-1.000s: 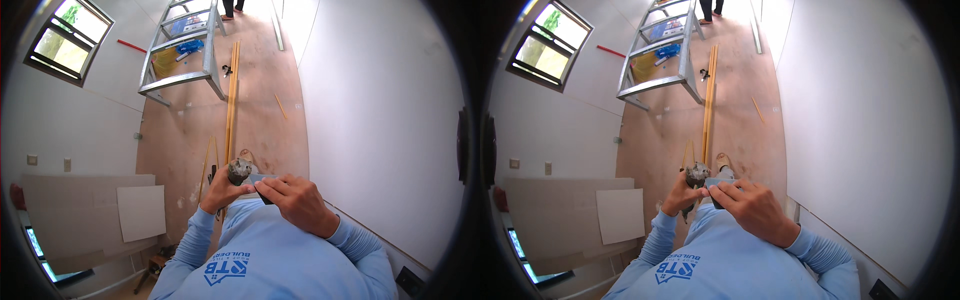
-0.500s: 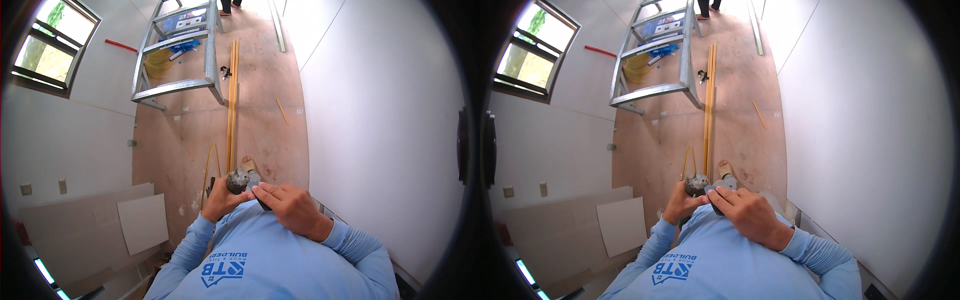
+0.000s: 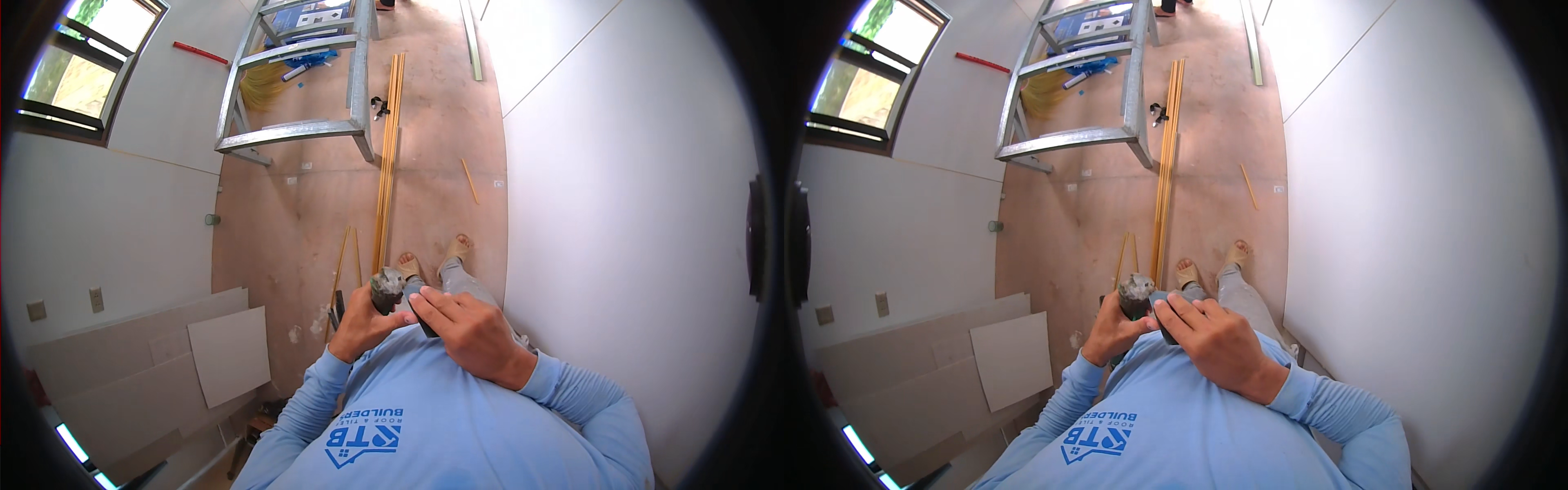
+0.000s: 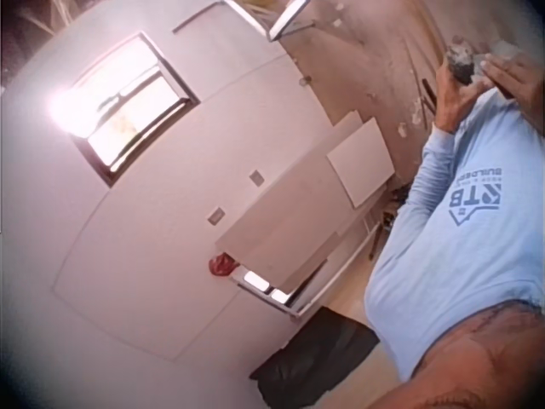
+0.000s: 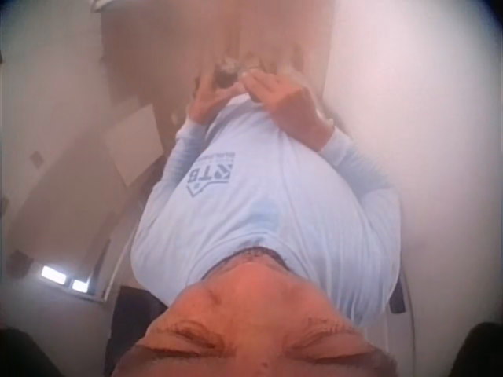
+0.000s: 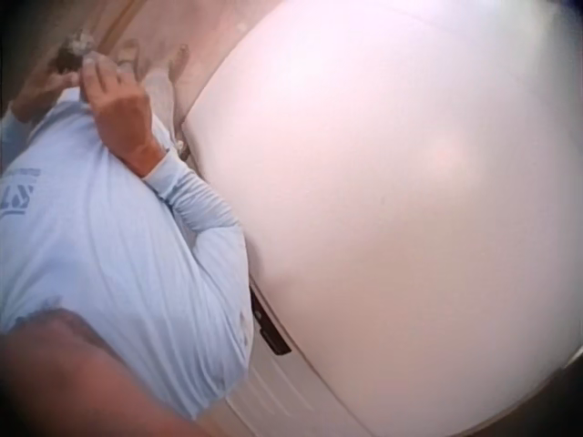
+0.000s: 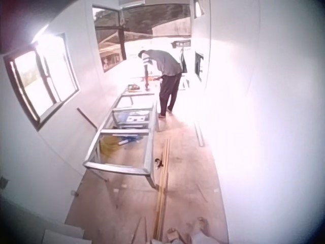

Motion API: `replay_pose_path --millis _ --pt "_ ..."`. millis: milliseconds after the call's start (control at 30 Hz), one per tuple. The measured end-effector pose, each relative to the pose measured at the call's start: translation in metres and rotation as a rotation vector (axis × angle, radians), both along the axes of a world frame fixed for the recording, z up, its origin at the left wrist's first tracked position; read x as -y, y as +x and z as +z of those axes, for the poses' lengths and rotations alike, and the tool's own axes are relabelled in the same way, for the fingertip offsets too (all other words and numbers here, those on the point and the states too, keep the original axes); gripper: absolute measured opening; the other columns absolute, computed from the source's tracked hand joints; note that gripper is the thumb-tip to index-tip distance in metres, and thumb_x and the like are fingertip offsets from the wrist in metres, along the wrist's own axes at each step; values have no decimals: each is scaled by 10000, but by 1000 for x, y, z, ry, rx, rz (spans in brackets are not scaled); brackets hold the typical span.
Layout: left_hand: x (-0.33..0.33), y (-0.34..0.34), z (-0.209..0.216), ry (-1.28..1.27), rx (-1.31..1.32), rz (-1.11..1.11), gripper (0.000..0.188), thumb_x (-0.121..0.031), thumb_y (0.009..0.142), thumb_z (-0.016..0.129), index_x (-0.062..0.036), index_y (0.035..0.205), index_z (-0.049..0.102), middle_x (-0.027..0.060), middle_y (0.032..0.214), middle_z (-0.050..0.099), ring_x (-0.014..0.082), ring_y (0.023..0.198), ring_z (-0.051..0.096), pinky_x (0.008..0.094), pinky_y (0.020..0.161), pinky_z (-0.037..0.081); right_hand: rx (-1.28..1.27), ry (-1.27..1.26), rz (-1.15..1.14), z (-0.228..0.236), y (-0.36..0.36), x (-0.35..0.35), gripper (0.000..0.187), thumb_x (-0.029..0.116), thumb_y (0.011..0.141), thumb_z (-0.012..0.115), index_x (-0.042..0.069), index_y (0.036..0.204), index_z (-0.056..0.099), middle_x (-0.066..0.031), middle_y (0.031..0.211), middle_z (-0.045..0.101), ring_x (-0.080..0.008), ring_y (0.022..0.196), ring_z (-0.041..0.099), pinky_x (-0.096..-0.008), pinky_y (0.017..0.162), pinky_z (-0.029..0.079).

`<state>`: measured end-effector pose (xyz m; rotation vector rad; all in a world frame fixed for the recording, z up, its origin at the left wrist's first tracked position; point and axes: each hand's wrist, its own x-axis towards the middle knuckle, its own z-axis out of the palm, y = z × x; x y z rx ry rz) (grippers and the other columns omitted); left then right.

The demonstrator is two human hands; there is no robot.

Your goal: The person sands the surface of a circular pipe connector by hand with an abrasive pad and plugs in a portable floor fan.

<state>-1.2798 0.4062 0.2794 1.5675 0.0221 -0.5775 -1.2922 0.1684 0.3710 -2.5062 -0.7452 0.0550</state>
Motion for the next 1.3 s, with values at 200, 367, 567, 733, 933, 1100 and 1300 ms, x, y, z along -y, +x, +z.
replay_pose_path --millis 200,367,567,733,933,1100,1300 --pt "0 23 -1 -60 -68 26 601 -325 789 1039 -25 1197 717 5 1016 693 111 915 613 300 827 540 66 -2 27 -11 30 8 452 145 941 718 51 1382 739 -114 1361 755 -240 974 746 -344 834 637" --pt "7 48 16 -29 -62 -23 615 -313 797 1030 -41 1241 703 -18 1045 669 108 938 611 295 844 537 72 48 10 -4 56 14 439 97 927 724 37 1361 762 -120 1323 784 -251 968 768 -366 851 646" --pt "25 59 29 -80 -62 44 381 -195 921 921 -43 1193 702 -21 1011 665 95 928 619 288 834 535 125 25 38 -3 70 27 417 122 941 725 28 1346 764 -123 1319 784 -236 957 763 -364 829 648" --pt "42 62 4 71 73 200 77 -34 1003 769 -9 1057 721 8 903 725 84 824 650 297 742 551 159 -11 51 -5 79 30 413 124 952 721 14 1349 760 -124 1308 790 -226 929 758 -352 785 645" --pt "45 65 3 173 64 227 46 -42 1023 731 3 1033 737 27 842 735 90 775 659 315 689 549 140 15 39 -13 85 28 413 111 954 716 7 1352 757 -135 1302 796 -223 886 743 -345 751 636" --pt "48 69 3 235 120 249 52 -36 1023 722 12 1030 739 33 845 745 89 788 667 318 691 549 123 18 53 -22 92 27 455 110 930 694 12 1371 742 -119 1322 772 -240 913 726 -330 774 638" --pt "48 76 6 223 69 267 81 -20 1018 708 22 1071 753 41 859 763 104 813 691 320 722 562 118 28 58 -26 103 27 472 112 932 693 19 1393 730 -115 1343 780 -236 905 735 -330 793 635"
